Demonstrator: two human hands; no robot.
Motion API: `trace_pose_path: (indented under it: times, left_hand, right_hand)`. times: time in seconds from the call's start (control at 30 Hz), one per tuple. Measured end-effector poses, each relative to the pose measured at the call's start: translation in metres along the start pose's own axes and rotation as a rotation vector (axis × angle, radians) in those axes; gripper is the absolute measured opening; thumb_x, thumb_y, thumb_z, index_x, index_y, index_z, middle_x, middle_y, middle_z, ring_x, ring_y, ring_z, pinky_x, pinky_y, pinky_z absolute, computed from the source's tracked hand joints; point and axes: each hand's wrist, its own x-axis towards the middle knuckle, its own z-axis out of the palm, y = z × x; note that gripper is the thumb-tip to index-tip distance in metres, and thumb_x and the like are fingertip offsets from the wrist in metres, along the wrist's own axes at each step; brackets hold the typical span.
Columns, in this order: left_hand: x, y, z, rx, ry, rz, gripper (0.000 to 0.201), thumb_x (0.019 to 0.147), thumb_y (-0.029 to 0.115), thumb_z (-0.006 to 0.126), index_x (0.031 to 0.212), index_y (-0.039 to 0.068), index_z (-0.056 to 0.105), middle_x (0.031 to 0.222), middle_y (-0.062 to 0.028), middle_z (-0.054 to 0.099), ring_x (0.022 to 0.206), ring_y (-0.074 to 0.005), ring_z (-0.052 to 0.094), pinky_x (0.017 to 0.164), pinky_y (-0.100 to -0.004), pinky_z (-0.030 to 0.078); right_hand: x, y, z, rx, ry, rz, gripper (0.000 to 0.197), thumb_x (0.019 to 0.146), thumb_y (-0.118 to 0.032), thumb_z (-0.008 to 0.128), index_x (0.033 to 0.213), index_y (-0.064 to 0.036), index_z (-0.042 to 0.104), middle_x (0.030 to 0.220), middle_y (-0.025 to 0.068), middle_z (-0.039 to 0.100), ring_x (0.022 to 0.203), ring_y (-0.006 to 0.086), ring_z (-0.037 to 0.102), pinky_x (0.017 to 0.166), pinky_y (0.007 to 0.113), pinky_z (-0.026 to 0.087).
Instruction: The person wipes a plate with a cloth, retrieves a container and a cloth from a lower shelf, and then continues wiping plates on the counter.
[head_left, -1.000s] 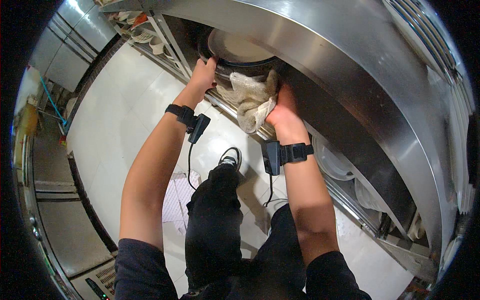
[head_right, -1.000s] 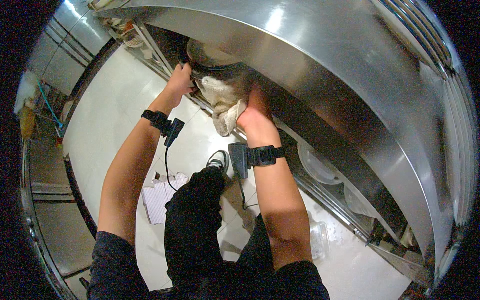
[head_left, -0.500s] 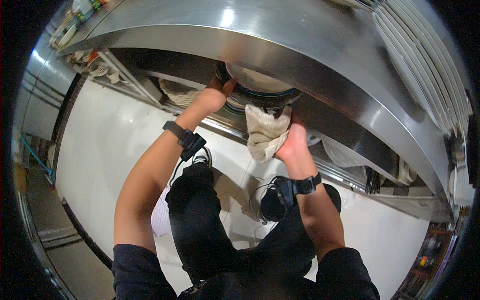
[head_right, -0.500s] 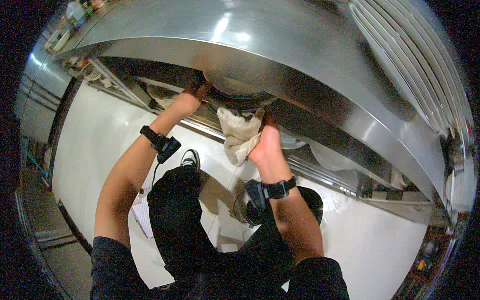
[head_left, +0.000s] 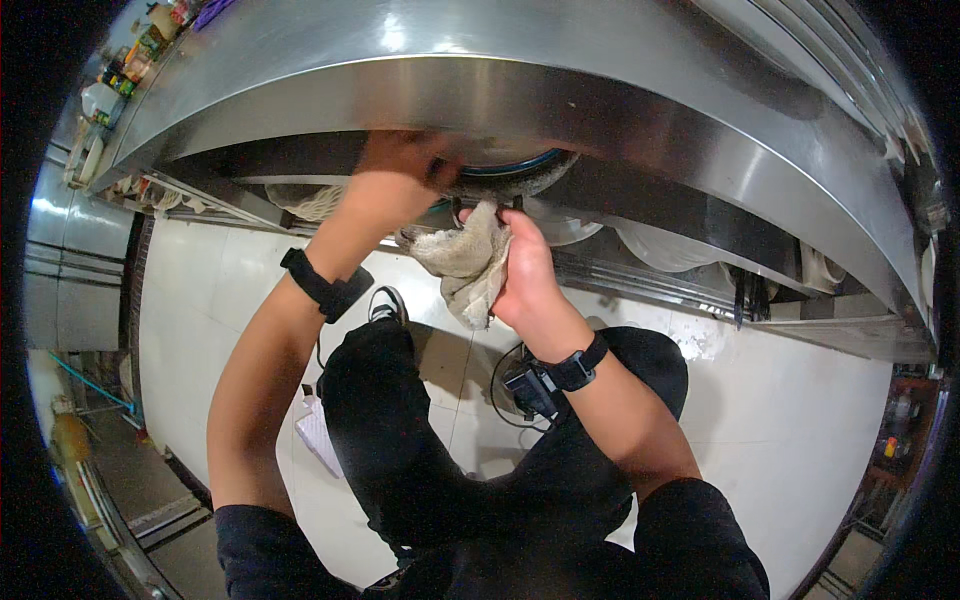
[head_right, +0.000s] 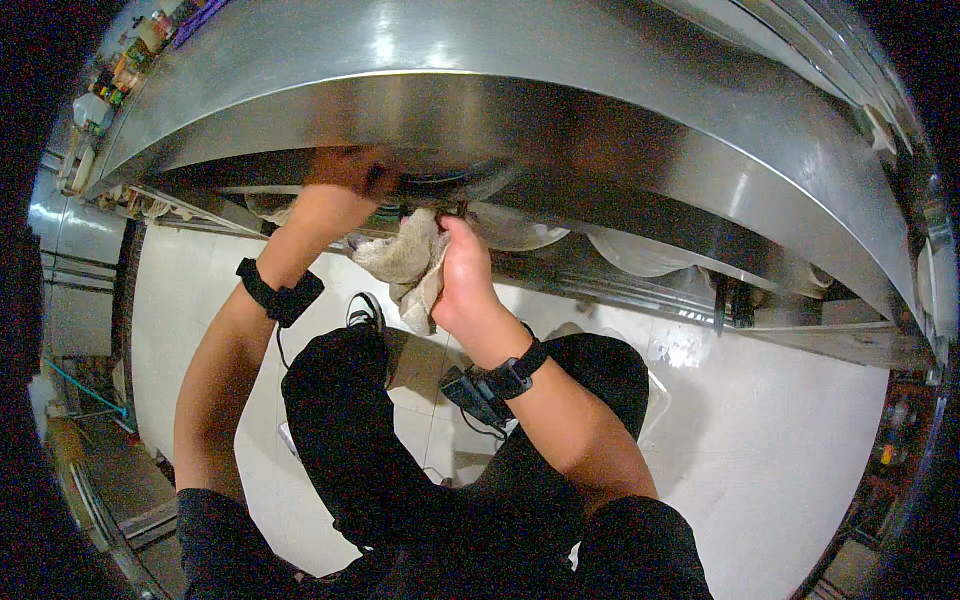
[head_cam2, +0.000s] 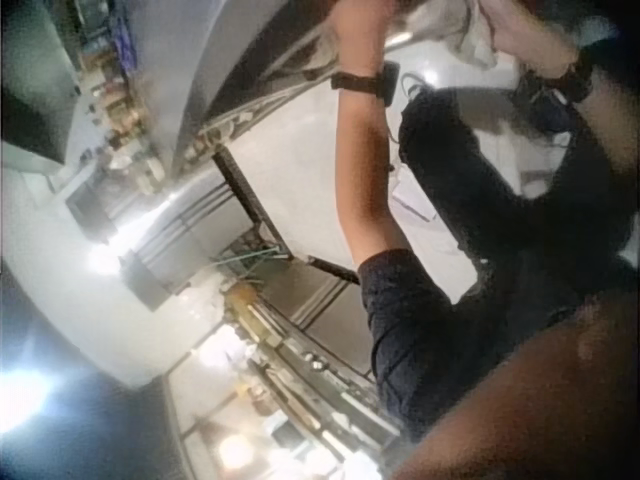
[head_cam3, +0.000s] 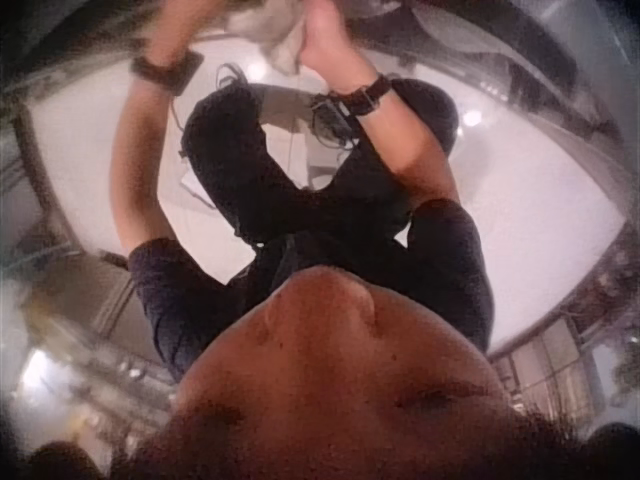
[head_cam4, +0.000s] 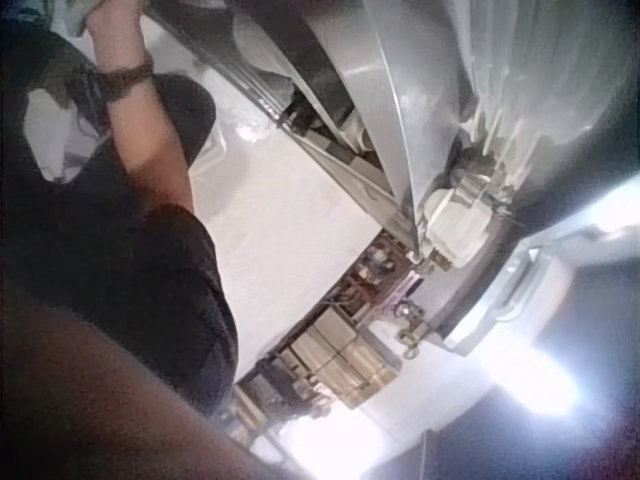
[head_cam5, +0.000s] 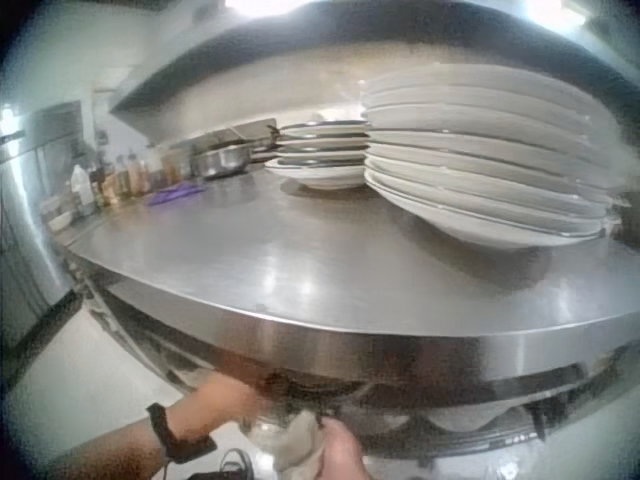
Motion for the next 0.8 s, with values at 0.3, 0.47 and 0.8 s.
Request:
trace_pose_path:
  times: [0.3,0.47,0.8]
  left_hand:
    - [0.031,0.025,0.006,-0.295,-0.423,-0.199,0.025,0.095,0.032,0.060,0.109,0.014,0.070,0.100,-0.0147,0.071,0.095,-0.0375,0.067,0.083,-0.0467,0.053]
    - [0.030,0.021,0.009,-0.063,-0.306,0.055,0.023,0.094,0.028,0.060,0.108,0.013,0.070,0.100,-0.0156,0.071,0.094,-0.0384,0.067,0.083,-0.0482,0.053]
    - [0.011,0.020,-0.005,-0.084,-0.164,0.131,0.023,0.093,0.028,0.063,0.107,0.010,0.066,0.098,-0.0154,0.069,0.094,-0.0375,0.066,0.084,-0.0480,0.053]
  right_hand:
    - [-0.009,-0.005,-0.010,0.041,0.039,-0.056,0.030,0.098,-0.028,0.049,0.112,-0.0040,0.062,0.111,0.0115,0.067,0.100,0.0285,0.066,0.091,0.044,0.053]
    - [-0.011,-0.020,-0.014,-0.043,0.090,-0.381,0.027,0.097,-0.021,0.051,0.114,-0.0011,0.059,0.112,0.0116,0.066,0.101,0.0273,0.065,0.091,0.043,0.053]
    - [0.001,-0.066,-0.020,-0.009,0.228,-0.411,0.030,0.098,-0.025,0.057,0.124,-0.0105,0.059,0.115,0.0035,0.063,0.104,0.0239,0.060,0.088,0.040,0.051]
